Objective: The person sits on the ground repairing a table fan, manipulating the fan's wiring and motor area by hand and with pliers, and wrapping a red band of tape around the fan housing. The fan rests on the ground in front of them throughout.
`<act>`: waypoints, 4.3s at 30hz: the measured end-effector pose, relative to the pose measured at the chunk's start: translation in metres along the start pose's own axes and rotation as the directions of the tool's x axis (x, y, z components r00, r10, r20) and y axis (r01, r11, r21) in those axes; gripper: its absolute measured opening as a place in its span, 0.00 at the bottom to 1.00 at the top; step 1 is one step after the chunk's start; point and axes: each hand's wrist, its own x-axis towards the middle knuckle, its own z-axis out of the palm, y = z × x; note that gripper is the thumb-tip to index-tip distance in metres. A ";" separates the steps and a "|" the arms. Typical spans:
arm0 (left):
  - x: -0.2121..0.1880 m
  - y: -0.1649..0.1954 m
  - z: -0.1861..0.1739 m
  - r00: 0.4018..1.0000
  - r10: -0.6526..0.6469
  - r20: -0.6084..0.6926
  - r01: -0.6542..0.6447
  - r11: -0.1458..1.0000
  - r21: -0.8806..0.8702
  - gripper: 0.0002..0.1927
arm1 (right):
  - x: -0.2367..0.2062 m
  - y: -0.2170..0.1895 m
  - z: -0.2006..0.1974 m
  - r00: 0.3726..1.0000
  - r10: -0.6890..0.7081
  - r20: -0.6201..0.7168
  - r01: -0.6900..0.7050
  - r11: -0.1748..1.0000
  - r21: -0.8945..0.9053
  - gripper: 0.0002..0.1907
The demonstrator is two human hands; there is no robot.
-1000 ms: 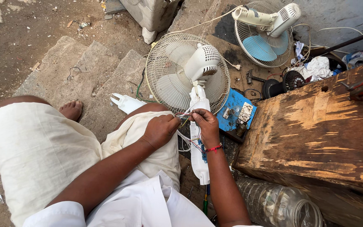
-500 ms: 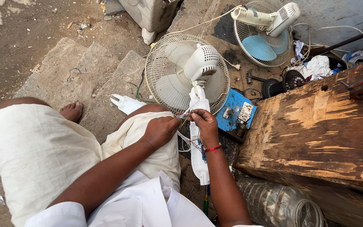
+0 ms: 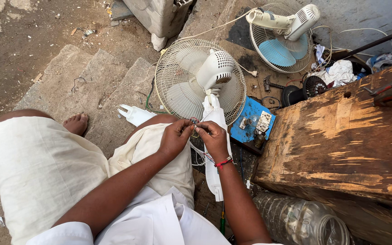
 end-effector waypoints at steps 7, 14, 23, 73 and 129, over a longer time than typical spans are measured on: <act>-0.008 0.020 -0.004 0.961 0.250 -0.120 -0.162 0.855 0.492 0.07 | -0.002 -0.002 0.017 0.997 0.021 -0.080 -0.025 0.999 -0.040 0.06; -0.010 0.041 -0.010 0.971 0.227 -0.075 -0.155 0.837 0.524 0.07 | -0.003 0.001 0.024 0.998 0.020 -0.065 -0.019 1.000 0.013 0.06; -0.013 0.022 -0.007 0.958 0.166 -0.236 -0.090 0.948 0.304 0.05 | -0.006 -0.015 0.029 0.994 -0.055 -0.094 0.045 0.993 -0.105 0.05; 0.007 0.061 -0.055 0.746 0.437 0.503 -0.659 0.370 0.655 0.12 | 0.021 -0.032 0.004 0.924 -0.199 0.325 0.313 0.883 -0.350 0.08; 0.025 0.008 -0.030 0.799 -0.589 0.118 0.591 0.806 0.017 0.09 | 0.009 -0.041 0.005 0.838 -0.431 0.336 0.546 0.639 -0.542 0.09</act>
